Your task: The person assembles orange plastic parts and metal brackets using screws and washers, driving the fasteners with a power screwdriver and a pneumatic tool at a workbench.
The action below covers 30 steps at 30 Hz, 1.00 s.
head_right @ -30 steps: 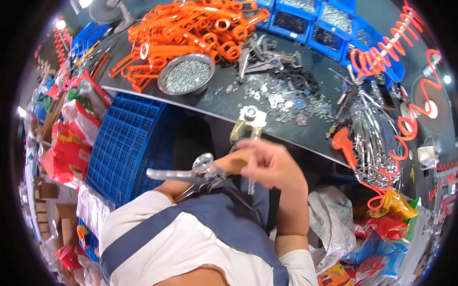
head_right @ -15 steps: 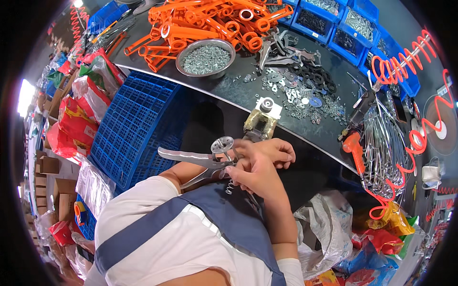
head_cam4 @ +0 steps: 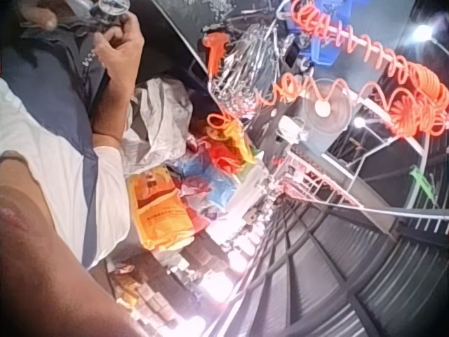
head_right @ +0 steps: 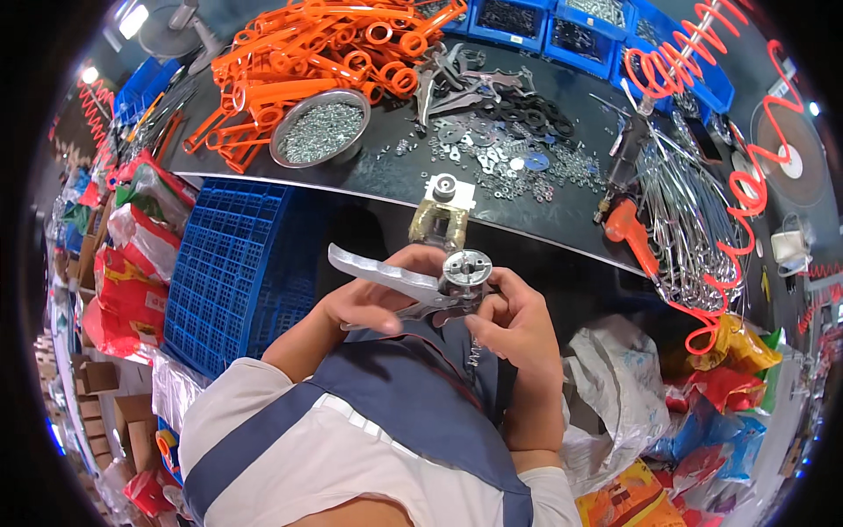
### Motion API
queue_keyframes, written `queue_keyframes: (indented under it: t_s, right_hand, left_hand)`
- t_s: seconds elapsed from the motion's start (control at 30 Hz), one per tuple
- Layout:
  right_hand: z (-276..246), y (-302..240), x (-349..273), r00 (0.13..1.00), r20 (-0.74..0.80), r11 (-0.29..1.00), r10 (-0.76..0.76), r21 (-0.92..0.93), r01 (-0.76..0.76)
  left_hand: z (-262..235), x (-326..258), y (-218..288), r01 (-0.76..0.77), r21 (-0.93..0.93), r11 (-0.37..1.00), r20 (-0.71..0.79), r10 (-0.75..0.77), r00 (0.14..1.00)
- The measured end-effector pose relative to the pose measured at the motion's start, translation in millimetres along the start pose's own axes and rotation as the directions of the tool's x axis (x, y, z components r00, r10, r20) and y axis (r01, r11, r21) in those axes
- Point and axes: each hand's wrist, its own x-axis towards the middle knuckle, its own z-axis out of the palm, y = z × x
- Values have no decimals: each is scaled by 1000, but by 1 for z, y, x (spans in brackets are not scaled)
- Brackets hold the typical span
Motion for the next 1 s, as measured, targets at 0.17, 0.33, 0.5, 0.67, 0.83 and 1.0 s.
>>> queue_keyframes:
  t_s: [0.17,0.33,0.5,0.67,0.83,1.0]
  right_hand:
    - [0,-4,-7,996,-57,997,-71,-19,70]
    - [-21,-36,-10,792,-420,896,-444,-197,398]
    - [-6,-70,12,738,-138,637,-661,-622,455]
    - [-7,-66,27,757,192,362,-624,-788,498]
    - [-10,-62,23,745,136,444,-654,-727,523]
    - [-9,-58,21,842,29,619,-538,-665,418]
  left_hand:
    - [9,22,-15,-37,426,904,-160,115,980]
    - [22,30,-26,-24,389,921,-191,106,976]
    - [30,35,-24,47,429,902,-165,27,986]
    - [29,32,-22,-1,504,864,-118,70,990]
    - [32,33,-23,3,463,886,-187,94,978]
    - [33,32,-18,-74,630,773,-98,174,980]
